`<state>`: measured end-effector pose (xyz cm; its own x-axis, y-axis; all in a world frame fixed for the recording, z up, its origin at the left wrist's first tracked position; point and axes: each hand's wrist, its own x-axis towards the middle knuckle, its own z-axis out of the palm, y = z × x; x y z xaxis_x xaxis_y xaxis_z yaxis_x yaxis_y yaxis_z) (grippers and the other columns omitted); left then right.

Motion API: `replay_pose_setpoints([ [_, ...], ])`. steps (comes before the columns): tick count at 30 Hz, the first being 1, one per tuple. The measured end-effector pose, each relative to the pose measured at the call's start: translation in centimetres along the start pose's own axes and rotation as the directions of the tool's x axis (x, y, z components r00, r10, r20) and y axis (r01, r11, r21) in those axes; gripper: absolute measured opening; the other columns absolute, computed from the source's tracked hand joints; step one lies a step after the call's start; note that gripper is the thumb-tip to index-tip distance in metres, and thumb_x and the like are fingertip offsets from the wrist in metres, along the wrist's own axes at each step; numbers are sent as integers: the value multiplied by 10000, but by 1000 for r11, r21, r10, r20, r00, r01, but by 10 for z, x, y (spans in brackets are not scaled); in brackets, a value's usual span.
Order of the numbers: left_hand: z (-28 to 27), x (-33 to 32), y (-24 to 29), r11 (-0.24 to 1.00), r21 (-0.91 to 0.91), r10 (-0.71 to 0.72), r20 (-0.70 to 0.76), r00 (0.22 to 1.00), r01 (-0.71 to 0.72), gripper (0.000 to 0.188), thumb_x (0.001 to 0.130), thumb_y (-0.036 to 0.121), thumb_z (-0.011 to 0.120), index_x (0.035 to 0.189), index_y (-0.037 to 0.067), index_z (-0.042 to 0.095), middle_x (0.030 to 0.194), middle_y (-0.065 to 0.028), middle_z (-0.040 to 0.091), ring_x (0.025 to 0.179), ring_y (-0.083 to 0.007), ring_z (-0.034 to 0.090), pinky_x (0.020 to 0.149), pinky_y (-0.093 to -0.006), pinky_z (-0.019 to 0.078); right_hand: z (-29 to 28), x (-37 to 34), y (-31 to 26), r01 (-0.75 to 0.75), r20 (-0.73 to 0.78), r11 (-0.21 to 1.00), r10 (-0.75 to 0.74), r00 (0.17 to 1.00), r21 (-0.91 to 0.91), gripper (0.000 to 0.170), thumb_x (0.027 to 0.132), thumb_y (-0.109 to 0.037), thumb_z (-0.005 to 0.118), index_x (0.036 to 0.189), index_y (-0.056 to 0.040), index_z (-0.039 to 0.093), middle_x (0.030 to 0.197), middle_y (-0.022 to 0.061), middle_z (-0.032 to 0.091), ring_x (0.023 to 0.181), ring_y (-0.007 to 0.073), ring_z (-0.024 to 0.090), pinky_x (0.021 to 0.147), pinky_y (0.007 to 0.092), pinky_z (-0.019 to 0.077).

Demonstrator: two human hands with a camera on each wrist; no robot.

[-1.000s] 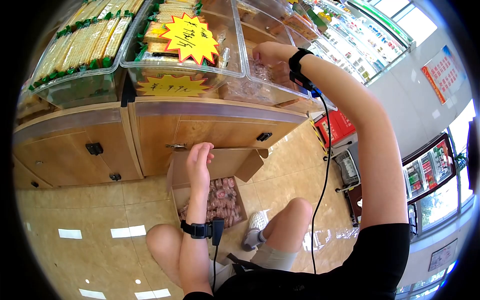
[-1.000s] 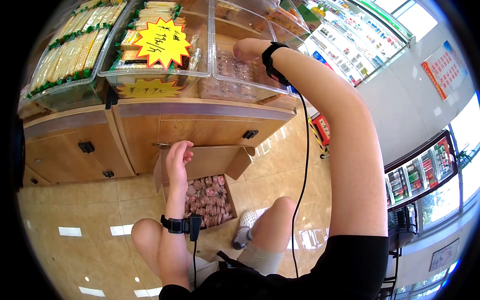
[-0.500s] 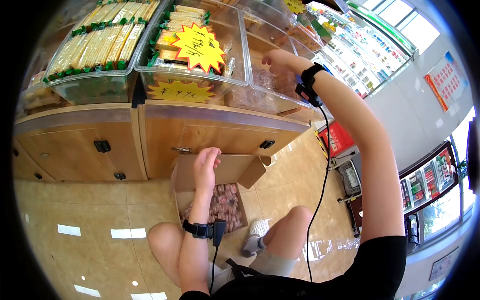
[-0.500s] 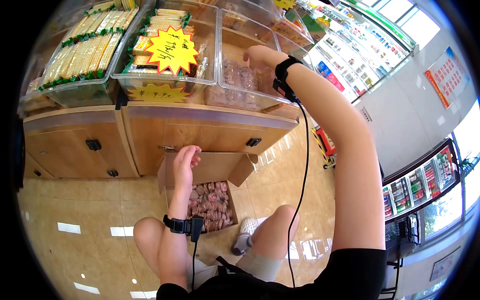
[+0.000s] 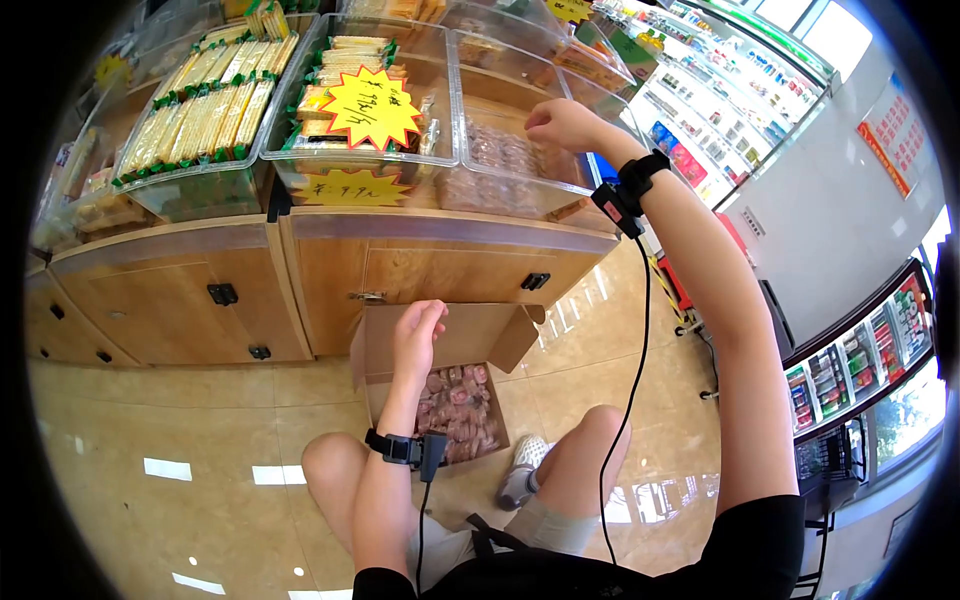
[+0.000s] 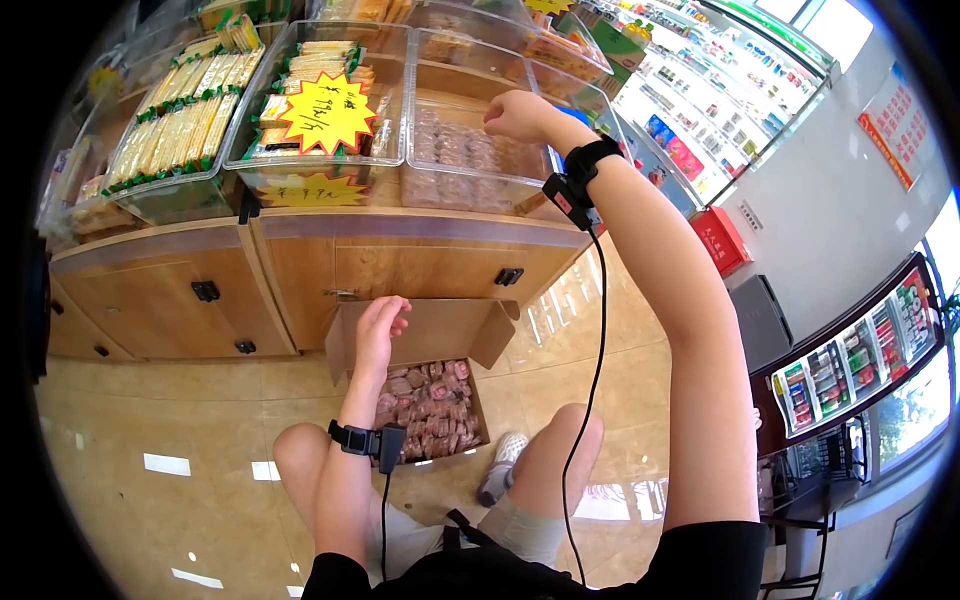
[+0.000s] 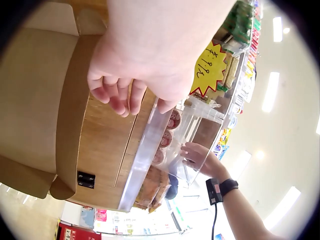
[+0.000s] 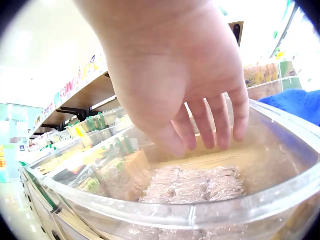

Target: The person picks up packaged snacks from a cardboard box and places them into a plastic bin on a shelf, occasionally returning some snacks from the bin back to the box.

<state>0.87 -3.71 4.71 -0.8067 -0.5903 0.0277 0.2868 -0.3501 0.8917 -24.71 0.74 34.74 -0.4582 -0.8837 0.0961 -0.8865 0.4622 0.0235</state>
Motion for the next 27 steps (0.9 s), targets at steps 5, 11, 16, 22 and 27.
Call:
replay_pose_setpoints([
  [5, -1, -1, -13, 995, 99, -3, 6, 1000, 2, 250, 900, 296, 537, 923, 70, 638, 888, 8, 625, 720, -60, 521, 649, -214, 394, 4, -22, -9, 44, -78, 995, -37, 996, 90, 282, 772, -255, 617, 942, -41, 688, 920, 157, 673, 882, 306, 623, 797, 363, 481],
  [11, 4, -6, -17, 990, 143, -8, -13, 1000, 9, 236, 887, 301, 565, 898, 78, 644, 864, 11, 633, 697, -61, 525, 625, -208, 396, 14, -51, -18, 54, -169, 987, -28, 985, 152, 287, 806, -251, 595, 965, -26, 672, 923, 139, 677, 865, 272, 632, 787, 340, 486],
  [16, 4, -6, -21, 989, 146, 10, -35, 999, -5, 221, 876, 297, 587, 883, 84, 646, 846, 12, 638, 678, -61, 529, 607, -207, 394, 23, -80, -21, 55, -280, 959, 26, 960, 279, 283, 825, -240, 595, 977, -9, 656, 899, 107, 671, 838, 201, 627, 766, 305, 481],
  [22, 1, -9, -27, 983, 185, 28, -32, 999, -22, 222, 876, 295, 594, 896, 79, 644, 849, 5, 641, 669, -63, 528, 602, -204, 395, 30, -116, -19, 83, -417, 886, 130, 899, 456, 249, 837, -199, 584, 980, -7, 651, 879, 95, 665, 806, 173, 613, 731, 282, 471],
  [27, 4, -15, -30, 985, 170, 18, -38, 999, -11, 226, 868, 248, 620, 890, 23, 637, 809, -10, 625, 675, -78, 515, 618, -215, 409, 43, -142, -18, 132, -592, 836, 257, 764, 532, 211, 836, -180, 573, 947, -23, 662, 878, 108, 675, 820, 203, 636, 749, 303, 484],
])
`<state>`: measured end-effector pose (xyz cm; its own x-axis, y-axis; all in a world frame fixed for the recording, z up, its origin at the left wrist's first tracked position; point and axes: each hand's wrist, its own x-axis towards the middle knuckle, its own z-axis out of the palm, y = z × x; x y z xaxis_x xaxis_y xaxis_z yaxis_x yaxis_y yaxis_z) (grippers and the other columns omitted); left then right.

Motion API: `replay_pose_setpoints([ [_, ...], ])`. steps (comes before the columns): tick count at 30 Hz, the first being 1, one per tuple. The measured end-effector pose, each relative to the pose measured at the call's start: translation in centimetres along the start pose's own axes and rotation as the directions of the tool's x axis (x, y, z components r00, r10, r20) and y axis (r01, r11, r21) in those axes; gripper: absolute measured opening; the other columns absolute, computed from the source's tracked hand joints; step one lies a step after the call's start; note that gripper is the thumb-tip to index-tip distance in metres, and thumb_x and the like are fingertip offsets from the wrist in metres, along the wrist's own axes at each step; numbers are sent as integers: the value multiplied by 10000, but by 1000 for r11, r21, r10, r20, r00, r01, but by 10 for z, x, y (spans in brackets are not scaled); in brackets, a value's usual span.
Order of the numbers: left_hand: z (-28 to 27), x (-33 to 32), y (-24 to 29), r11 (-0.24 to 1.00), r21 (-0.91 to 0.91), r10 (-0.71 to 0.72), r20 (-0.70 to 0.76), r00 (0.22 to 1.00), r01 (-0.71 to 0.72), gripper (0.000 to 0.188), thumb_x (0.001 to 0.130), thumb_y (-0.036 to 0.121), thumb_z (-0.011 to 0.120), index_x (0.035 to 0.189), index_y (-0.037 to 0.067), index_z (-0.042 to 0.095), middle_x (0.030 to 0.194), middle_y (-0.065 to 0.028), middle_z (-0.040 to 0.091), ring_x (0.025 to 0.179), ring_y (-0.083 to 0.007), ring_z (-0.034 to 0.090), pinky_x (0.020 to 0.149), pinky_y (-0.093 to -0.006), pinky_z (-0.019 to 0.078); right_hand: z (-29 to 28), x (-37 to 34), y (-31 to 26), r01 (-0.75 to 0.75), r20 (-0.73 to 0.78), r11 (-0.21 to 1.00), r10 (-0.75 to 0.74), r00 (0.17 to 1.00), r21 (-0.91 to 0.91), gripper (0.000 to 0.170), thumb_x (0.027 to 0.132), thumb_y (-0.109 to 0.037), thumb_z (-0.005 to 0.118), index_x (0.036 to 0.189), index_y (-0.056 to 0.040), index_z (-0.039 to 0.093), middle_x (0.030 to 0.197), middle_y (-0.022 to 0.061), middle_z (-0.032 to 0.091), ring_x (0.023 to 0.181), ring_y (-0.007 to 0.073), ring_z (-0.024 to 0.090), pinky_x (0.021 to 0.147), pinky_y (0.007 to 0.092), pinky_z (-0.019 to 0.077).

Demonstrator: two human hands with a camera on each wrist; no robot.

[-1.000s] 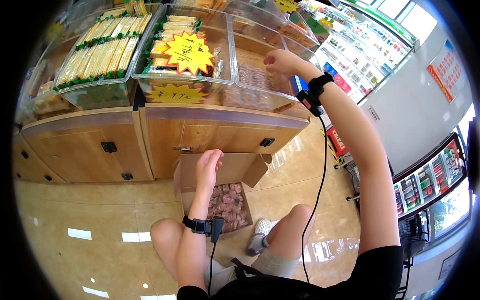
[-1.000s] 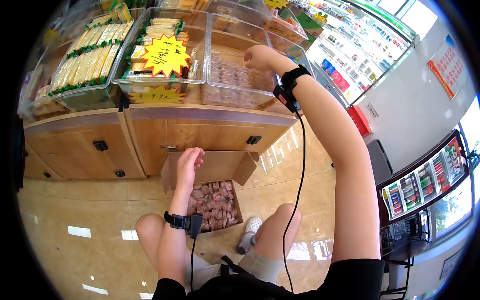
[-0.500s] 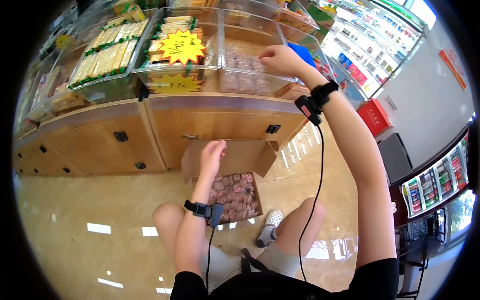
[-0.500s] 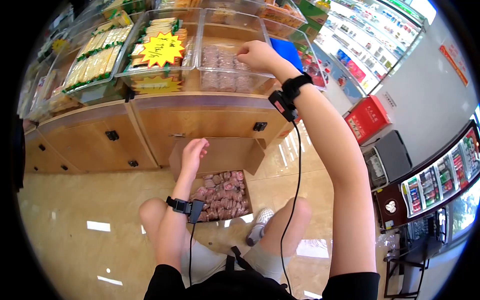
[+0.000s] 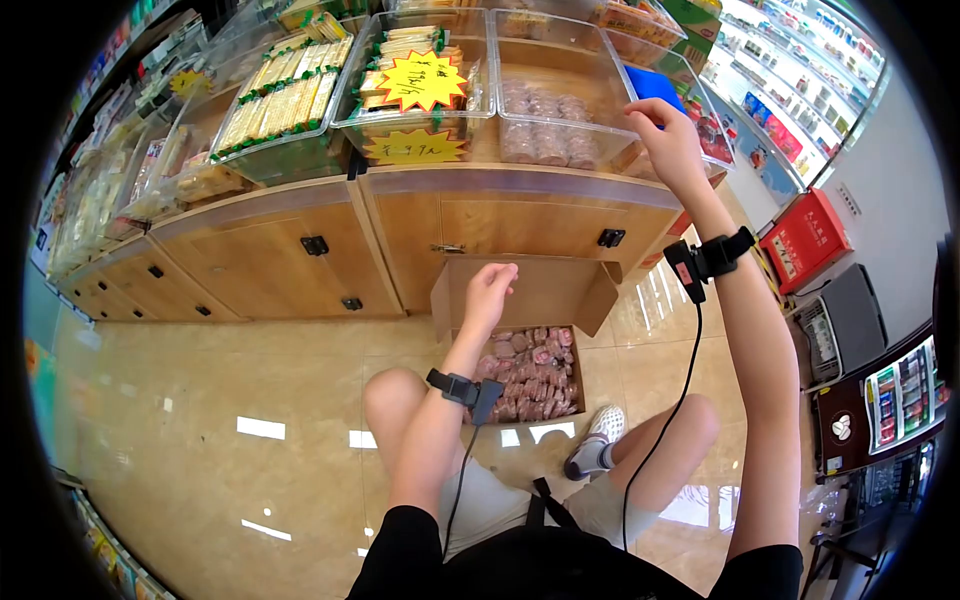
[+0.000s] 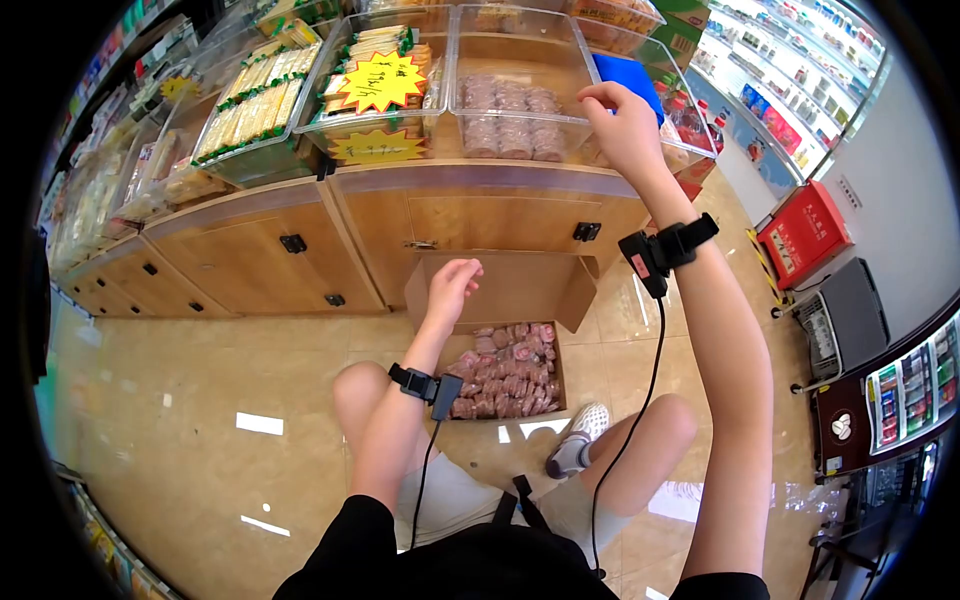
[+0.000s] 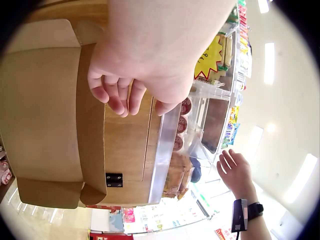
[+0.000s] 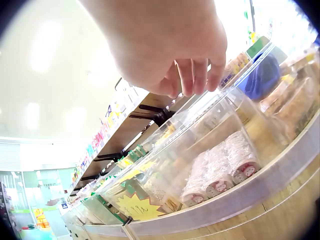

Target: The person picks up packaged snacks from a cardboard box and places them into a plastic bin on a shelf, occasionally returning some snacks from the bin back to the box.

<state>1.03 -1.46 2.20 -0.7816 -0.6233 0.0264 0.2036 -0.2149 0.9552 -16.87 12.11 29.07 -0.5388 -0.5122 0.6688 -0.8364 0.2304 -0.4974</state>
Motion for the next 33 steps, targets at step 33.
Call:
replay_pose_setpoints([
  [33, -20, -11, -20, 974, 226, -28, -36, 999, 35, 233, 876, 273, 595, 921, 51, 645, 860, -3, 647, 674, -61, 533, 598, -204, 403, 26, -191, 104, -600, 282, 708, 529, 800, 372, 169, 857, -132, 583, 922, 4, 658, 746, -14, 597, 636, 49, 493, 563, 211, 387],
])
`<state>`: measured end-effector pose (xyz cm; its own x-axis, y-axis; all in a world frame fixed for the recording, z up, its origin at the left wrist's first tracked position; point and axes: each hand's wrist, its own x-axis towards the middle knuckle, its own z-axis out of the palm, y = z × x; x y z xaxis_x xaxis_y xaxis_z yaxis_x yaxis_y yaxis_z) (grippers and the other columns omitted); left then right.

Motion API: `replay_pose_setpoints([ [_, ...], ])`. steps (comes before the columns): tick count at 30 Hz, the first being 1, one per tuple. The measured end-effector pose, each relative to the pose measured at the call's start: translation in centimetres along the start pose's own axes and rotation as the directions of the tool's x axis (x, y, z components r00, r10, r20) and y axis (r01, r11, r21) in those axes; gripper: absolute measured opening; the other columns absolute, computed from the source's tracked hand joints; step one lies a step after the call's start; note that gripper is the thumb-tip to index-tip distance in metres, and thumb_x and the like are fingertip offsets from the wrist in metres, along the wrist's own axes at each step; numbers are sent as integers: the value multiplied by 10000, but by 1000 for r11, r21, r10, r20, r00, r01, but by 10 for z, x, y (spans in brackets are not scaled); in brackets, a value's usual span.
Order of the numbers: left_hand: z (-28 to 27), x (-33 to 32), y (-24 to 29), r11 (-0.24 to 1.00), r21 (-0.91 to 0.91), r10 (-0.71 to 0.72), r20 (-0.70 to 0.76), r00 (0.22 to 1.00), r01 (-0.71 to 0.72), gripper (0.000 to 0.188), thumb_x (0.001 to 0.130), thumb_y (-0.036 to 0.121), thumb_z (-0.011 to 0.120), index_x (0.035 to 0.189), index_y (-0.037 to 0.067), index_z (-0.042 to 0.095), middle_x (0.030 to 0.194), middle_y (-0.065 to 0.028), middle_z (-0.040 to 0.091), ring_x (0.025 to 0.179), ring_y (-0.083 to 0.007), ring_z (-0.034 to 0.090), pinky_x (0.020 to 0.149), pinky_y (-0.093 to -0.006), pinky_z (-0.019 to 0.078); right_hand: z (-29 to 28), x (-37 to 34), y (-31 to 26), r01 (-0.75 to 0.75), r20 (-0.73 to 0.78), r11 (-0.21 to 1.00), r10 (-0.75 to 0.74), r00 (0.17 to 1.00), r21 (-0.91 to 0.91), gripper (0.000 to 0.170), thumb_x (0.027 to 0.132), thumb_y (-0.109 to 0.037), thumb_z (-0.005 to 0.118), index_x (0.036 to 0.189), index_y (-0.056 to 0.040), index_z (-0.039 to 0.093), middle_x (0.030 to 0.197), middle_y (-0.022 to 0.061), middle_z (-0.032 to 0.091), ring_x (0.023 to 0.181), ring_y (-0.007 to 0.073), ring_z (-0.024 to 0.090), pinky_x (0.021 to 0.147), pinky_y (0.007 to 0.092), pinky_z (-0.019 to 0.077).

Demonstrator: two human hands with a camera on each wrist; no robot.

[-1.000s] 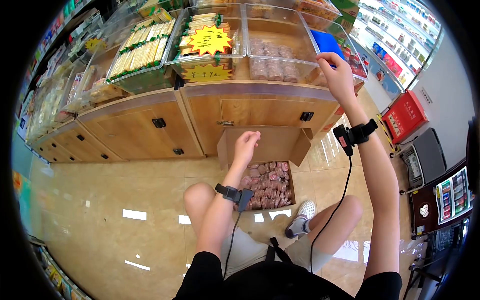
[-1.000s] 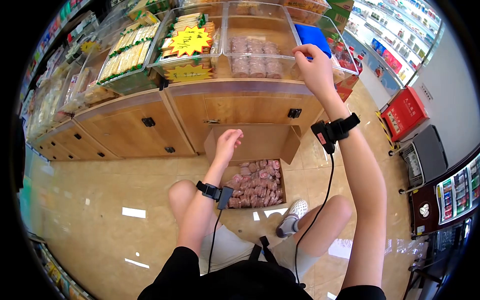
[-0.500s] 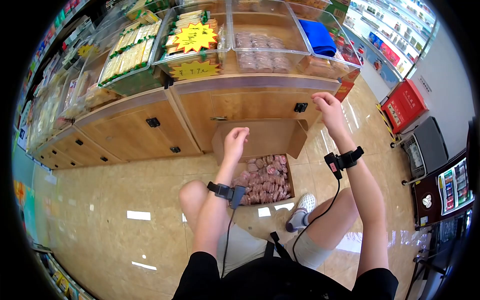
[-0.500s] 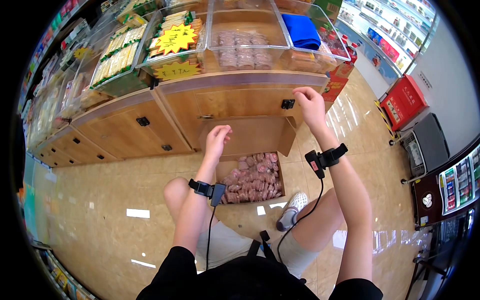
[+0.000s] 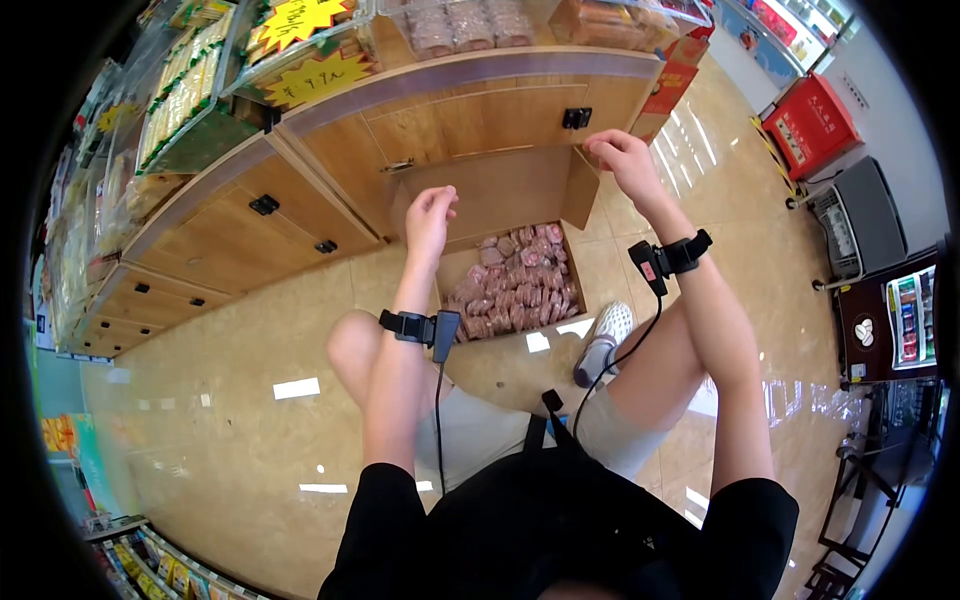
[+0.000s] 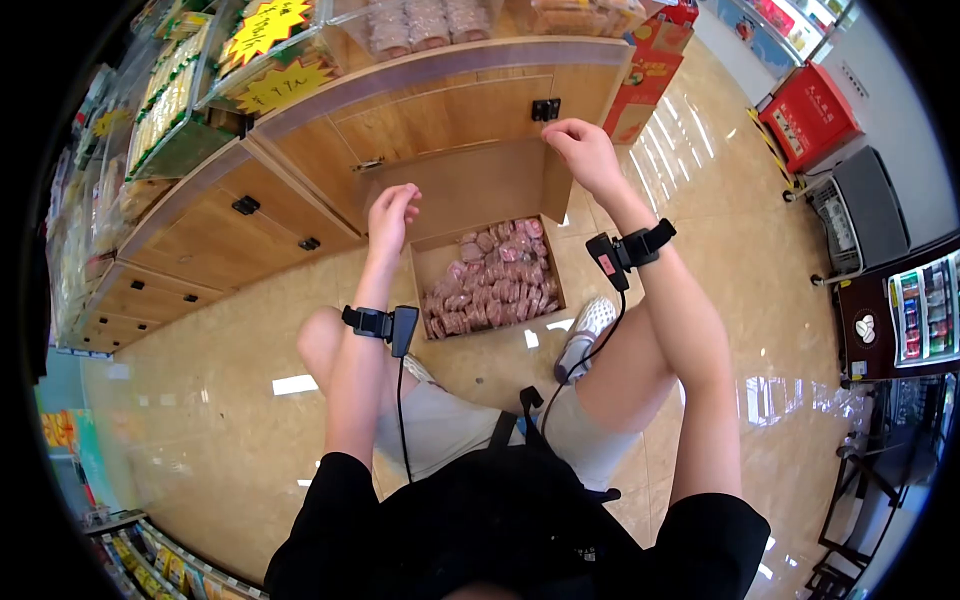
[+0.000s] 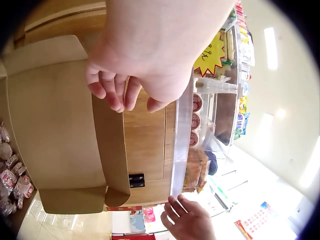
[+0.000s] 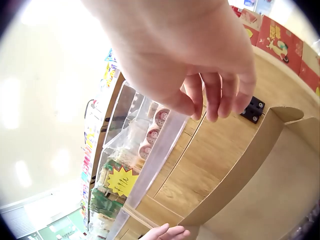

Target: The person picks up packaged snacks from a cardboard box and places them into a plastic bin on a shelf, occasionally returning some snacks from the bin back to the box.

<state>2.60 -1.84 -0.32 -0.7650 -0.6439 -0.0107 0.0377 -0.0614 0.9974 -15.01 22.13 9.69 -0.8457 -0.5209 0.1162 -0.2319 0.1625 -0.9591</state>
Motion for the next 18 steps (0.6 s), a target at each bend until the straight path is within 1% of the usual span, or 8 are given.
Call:
replay_pose_setpoints([
  [4, 1, -3, -4, 999, 27, -45, -2, 999, 45, 227, 877, 260, 594, 938, 46, 644, 869, -7, 649, 684, -62, 533, 601, -204, 405, 0, -1, 8, 10, 73, 996, -3, 997, -94, 210, 837, -161, 587, 926, 13, 665, 821, 33, 652, 763, 90, 573, 690, 235, 450],
  [5, 1, -4, -6, 998, 23, -65, 5, 998, 65, 224, 877, 255, 594, 940, 45, 643, 880, -8, 649, 695, -61, 533, 602, -202, 404, 1, -2, 7, 19, 82, 989, -6, 997, -147, 229, 831, -182, 587, 919, 15, 667, 860, 57, 671, 830, 119, 604, 758, 256, 462],
  [6, 1, -6, -5, 997, 47, -62, 0, 998, 62, 220, 876, 251, 593, 938, 46, 644, 882, -7, 649, 696, -60, 532, 599, -199, 403, 3, -2, 11, 49, 84, 980, -34, 996, -194, 239, 831, -195, 584, 909, 15, 666, 874, 71, 678, 834, 143, 618, 770, 276, 469],
  [8, 2, -7, -5, 997, 38, -74, 1, 997, 74, 214, 867, 221, 613, 911, 13, 639, 847, -33, 638, 698, -88, 529, 638, -218, 422, 9, 3, 27, 87, 110, 967, -62, 992, -239, 245, 821, -211, 587, 907, 3, 669, 861, 89, 676, 813, 162, 622, 756, 290, 475],
  [11, 1, -5, -18, 993, 50, -109, -13, 994, 109, 207, 865, 211, 614, 896, 8, 640, 832, -33, 637, 686, -87, 530, 633, -219, 427, 20, 1, 29, 82, 148, 944, -36, 988, -319, 245, 811, -218, 588, 896, -3, 668, 839, 107, 670, 792, 185, 625, 738, 301, 481],
  [14, -2, -4, -26, 984, 103, -144, 1, 990, 143, 185, 865, 223, 604, 938, 59, 646, 868, 4, 646, 685, -48, 524, 586, -192, 396, 30, 7, 38, 124, 220, 930, -48, 974, -346, 241, 805, -221, 587, 883, -8, 667, 826, 116, 666, 777, 208, 627, 726, 311, 484],
  [17, -5, -1, -34, 979, 121, -166, -4, 986, 165, 181, 865, 222, 604, 935, 60, 646, 866, 4, 646, 677, -47, 520, 579, -190, 395, 38, 10, 39, 155, 276, 908, -46, 960, -389, 216, 822, -185, 599, 887, 15, 649, 822, 89, 662, 790, 169, 619, 741, 286, 477],
  [18, -5, 0, -36, 978, 121, -168, -4, 986, 167, 181, 865, 221, 604, 936, 60, 646, 865, 4, 645, 675, -48, 520, 579, -191, 396, 41, 12, 41, 159, 284, 904, -43, 958, -397, 214, 821, -184, 600, 886, 14, 651, 820, 92, 664, 783, 176, 624, 739, 290, 480],
])
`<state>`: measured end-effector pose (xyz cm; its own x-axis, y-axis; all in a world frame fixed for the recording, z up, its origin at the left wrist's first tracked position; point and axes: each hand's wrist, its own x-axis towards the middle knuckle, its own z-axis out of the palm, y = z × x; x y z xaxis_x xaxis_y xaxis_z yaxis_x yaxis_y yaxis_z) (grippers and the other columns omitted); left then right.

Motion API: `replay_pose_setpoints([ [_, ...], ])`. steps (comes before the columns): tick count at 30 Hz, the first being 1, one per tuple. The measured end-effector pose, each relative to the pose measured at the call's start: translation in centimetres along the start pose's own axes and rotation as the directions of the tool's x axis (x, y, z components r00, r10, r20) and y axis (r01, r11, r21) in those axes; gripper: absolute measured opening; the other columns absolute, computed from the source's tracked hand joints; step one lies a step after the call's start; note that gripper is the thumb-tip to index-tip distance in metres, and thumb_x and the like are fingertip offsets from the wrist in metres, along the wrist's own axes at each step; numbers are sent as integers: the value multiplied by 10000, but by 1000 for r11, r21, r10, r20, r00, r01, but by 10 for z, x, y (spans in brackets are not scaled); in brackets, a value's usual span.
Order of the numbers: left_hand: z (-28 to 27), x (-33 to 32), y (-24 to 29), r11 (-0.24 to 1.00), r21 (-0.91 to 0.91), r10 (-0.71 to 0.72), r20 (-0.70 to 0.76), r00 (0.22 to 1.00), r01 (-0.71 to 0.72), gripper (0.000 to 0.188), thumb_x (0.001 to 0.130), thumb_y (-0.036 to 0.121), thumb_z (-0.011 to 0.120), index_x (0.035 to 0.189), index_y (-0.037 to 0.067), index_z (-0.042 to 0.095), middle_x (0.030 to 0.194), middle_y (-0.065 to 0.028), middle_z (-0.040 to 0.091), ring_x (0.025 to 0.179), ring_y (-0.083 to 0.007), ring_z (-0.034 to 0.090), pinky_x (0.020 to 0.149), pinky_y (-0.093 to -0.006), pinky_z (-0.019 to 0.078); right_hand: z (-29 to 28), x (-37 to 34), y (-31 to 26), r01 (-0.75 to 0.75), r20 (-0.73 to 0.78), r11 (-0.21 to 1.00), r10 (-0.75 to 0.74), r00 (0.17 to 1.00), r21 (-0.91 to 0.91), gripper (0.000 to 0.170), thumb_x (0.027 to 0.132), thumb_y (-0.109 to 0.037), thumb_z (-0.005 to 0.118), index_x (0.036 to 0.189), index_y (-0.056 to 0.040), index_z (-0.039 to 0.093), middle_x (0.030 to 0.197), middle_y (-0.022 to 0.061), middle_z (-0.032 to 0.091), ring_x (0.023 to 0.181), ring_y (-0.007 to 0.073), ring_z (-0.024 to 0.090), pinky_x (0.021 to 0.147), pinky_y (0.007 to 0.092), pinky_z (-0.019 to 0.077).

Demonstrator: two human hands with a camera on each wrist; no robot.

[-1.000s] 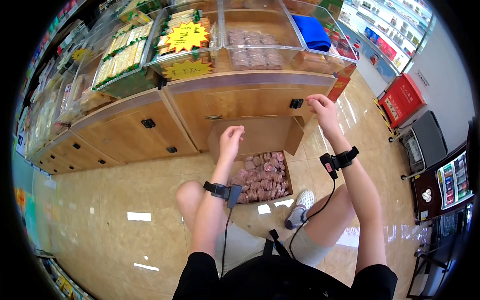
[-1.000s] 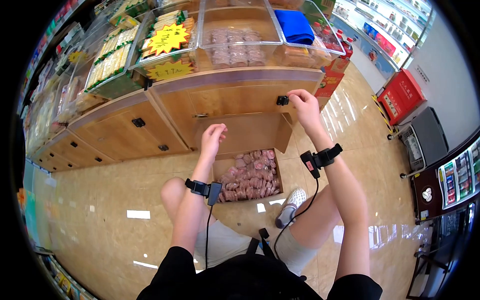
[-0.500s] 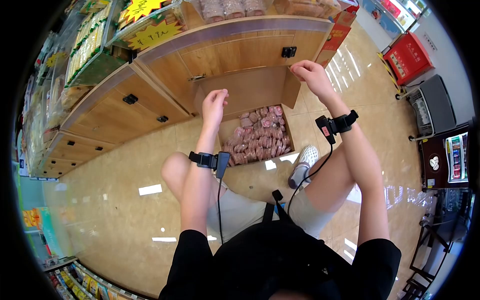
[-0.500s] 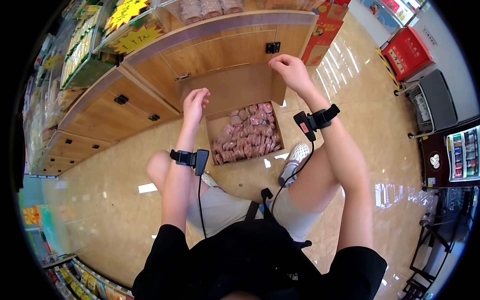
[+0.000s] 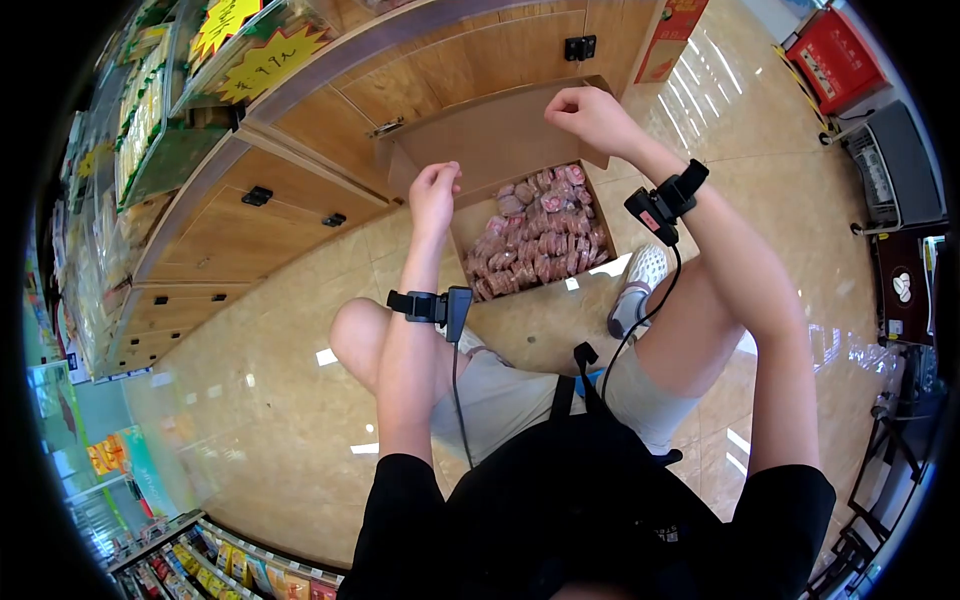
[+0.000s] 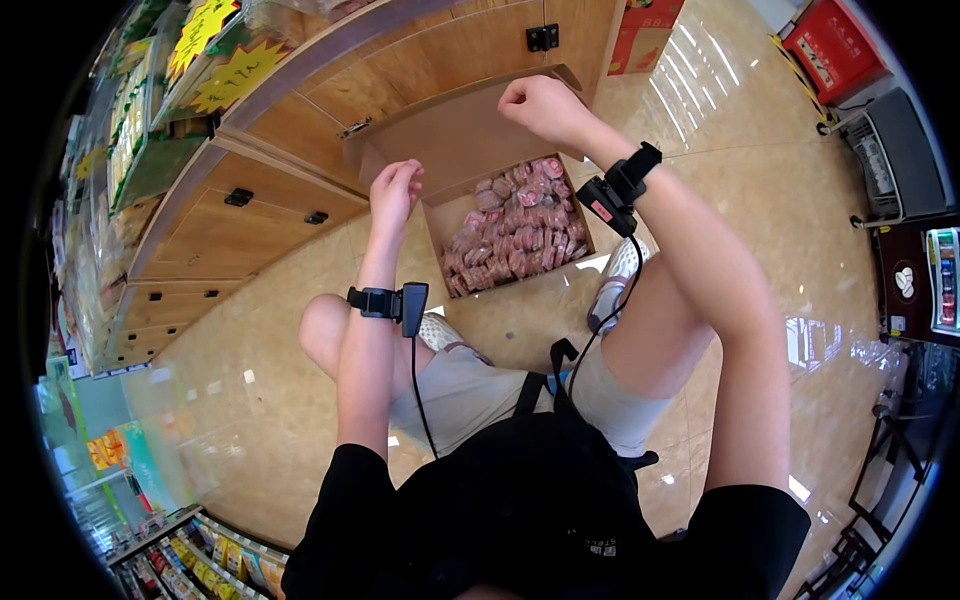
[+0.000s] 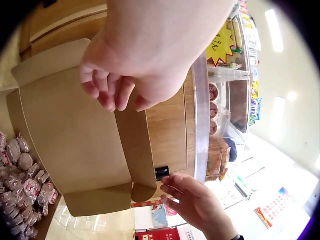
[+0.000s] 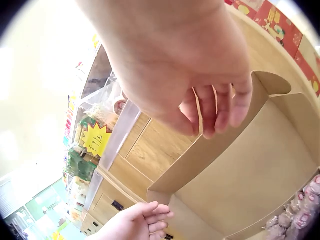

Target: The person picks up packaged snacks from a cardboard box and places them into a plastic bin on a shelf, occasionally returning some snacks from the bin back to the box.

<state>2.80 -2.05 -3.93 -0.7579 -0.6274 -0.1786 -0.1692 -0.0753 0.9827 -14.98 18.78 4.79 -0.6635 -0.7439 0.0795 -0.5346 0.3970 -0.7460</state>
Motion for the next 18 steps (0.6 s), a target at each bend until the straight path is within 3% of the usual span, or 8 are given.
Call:
replay_pose_setpoints([
  [8, 4, 6, -6, 999, 37, -34, -2, 999, 34, 173, 865, 216, 598, 928, 62, 646, 855, 3, 640, 671, -51, 519, 579, -194, 394, 18, 20, 22, -64, 100, 995, 72, 992, -79, 216, 796, -194, 622, 881, 0, 663, 809, 110, 670, 757, 217, 636, 735, 302, 490],
  [11, 8, 7, -7, 999, 34, -40, 18, 999, 40, 173, 865, 215, 597, 923, 59, 646, 855, 4, 640, 674, -51, 518, 584, -194, 396, 11, 25, 11, -211, 209, 953, 257, 944, -219, 256, 801, -250, 628, 856, -4, 673, 785, 133, 661, 751, 242, 632, 725, 326, 488],
  [17, 16, 11, 1, 998, 18, -66, 35, 997, 65, 187, 862, 221, 602, 921, 50, 646, 860, 0, 642, 684, -53, 518, 593, -197, 400, 34, 35, 51, -44, 96, 982, 63, 993, -181, 333, 807, -361, 590, 717, -60, 699, 729, 162, 645, 753, 292, 635, 718, 371, 486],
  [18, 18, 13, 0, 998, 7, -63, 23, 998, 63, 190, 859, 217, 607, 906, 37, 644, 841, -8, 639, 671, -63, 523, 596, -205, 408, 31, 36, 45, -111, 140, 972, 142, 980, -207, 319, 805, -350, 589, 738, -59, 699, 749, 162, 649, 766, 294, 636, 729, 372, 486],
])
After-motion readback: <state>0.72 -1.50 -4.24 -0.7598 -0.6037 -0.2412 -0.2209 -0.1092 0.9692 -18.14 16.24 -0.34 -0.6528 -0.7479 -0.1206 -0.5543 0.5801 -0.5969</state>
